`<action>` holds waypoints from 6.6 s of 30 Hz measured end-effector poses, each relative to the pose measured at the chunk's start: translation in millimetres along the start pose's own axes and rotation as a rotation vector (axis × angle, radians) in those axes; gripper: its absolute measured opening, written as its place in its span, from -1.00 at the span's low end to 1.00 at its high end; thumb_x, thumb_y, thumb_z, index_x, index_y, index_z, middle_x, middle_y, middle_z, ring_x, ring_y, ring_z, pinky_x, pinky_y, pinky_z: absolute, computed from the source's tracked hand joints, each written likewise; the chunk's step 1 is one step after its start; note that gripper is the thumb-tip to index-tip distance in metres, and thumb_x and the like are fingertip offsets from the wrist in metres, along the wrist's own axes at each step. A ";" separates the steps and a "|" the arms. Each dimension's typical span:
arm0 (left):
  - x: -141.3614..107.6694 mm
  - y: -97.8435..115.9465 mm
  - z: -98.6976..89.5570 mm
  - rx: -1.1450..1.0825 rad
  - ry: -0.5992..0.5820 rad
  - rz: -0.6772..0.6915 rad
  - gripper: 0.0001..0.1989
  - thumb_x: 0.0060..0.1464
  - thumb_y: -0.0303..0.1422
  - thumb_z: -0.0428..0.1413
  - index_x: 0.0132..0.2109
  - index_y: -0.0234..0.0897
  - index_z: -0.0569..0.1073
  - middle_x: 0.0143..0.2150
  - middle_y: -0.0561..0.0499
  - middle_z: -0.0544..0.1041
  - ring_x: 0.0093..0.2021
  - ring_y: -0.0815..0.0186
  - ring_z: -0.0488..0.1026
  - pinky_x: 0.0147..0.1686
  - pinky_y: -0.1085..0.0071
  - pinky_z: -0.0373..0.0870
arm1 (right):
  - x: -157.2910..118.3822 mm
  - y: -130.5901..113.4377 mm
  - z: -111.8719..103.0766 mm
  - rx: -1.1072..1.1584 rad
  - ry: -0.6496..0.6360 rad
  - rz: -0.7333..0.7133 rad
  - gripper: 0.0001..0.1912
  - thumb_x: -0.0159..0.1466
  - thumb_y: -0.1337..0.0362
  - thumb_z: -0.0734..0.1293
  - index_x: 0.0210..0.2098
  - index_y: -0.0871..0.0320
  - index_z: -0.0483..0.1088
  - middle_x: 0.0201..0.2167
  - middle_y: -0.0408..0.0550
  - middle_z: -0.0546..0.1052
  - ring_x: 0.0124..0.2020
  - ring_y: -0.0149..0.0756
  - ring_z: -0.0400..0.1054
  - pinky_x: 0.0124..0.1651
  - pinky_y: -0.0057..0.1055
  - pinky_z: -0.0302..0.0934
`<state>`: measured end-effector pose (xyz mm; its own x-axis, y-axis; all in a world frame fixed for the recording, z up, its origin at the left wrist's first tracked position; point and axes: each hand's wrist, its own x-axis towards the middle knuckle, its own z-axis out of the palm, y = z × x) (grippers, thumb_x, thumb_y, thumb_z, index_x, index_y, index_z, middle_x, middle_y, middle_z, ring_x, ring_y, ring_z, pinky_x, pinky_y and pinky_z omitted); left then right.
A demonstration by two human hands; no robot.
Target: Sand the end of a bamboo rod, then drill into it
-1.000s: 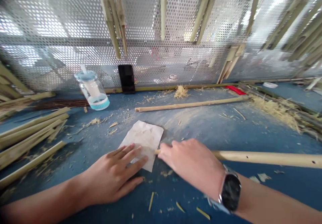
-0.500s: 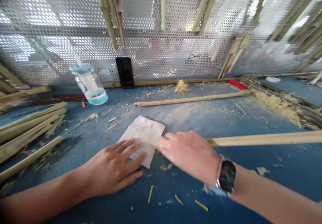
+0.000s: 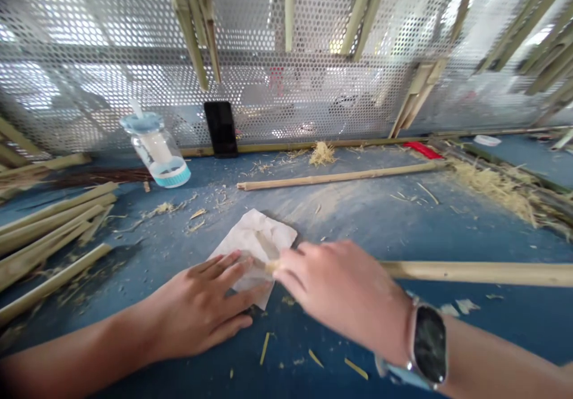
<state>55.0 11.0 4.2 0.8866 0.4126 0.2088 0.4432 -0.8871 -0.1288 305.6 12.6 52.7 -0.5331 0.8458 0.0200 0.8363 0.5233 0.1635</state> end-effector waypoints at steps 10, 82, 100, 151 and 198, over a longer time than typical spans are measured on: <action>-1.4 -0.4 0.7 0.013 -0.023 0.022 -0.54 0.36 -0.07 -0.17 0.27 -0.04 0.32 0.13 -0.26 0.46 0.09 -0.16 0.47 -0.06 -0.04 0.51 | -2.4 -5.2 6.2 -0.068 -0.005 -0.037 -0.80 0.38 0.25 0.19 -0.32 0.08 0.41 -0.50 -0.14 0.50 -0.55 -0.34 0.36 -0.52 -0.36 -0.21; -1.3 7.4 -0.4 0.038 -0.093 -0.001 -0.52 0.36 -0.09 -0.15 0.34 -0.02 0.20 0.25 -0.27 0.34 0.18 -0.13 0.40 0.05 0.02 0.44 | 6.7 -8.5 11.6 0.077 0.048 -0.127 -0.75 0.35 0.14 0.24 -0.37 0.07 0.47 -0.50 -0.16 0.57 -0.55 -0.38 0.37 -0.48 -0.36 -0.30; -0.2 6.6 -6.6 0.032 -0.109 0.016 -0.51 0.38 -0.10 -0.21 0.35 -0.07 0.17 0.25 -0.35 0.34 0.19 -0.14 0.38 0.05 0.01 0.44 | 7.6 -12.0 14.3 0.008 0.109 -0.117 -0.77 0.37 0.16 0.22 -0.31 0.06 0.45 -0.50 -0.15 0.56 -0.55 -0.34 0.39 -0.49 -0.34 -0.28; -0.6 0.5 -5.1 -0.038 -0.073 0.030 -0.49 0.35 -0.01 -0.19 0.32 -0.04 0.25 0.24 -0.35 0.36 0.20 -0.13 0.35 0.06 0.02 0.44 | 11.9 -4.9 25.2 -0.106 0.099 -0.173 -0.87 0.31 0.38 0.30 -0.20 0.03 0.44 -0.42 -0.20 0.57 -0.57 -0.37 0.38 -0.53 -0.32 -0.38; -2.9 1.2 -1.4 -0.057 -0.083 0.029 -0.51 0.33 -0.04 -0.09 0.33 0.01 0.23 0.32 -0.28 0.27 0.22 -0.15 0.34 0.08 0.00 0.43 | 19.4 9.2 30.5 0.087 0.066 -0.152 -0.67 0.40 0.04 0.18 -0.32 0.06 0.47 -0.52 -0.15 0.57 -0.56 -0.37 0.39 -0.50 -0.37 -0.21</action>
<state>52.7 8.4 4.8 0.9080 0.4001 0.1248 0.4109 -0.9084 -0.0777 306.8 36.9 24.5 -0.6593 0.7489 0.0668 0.7516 0.6542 0.0842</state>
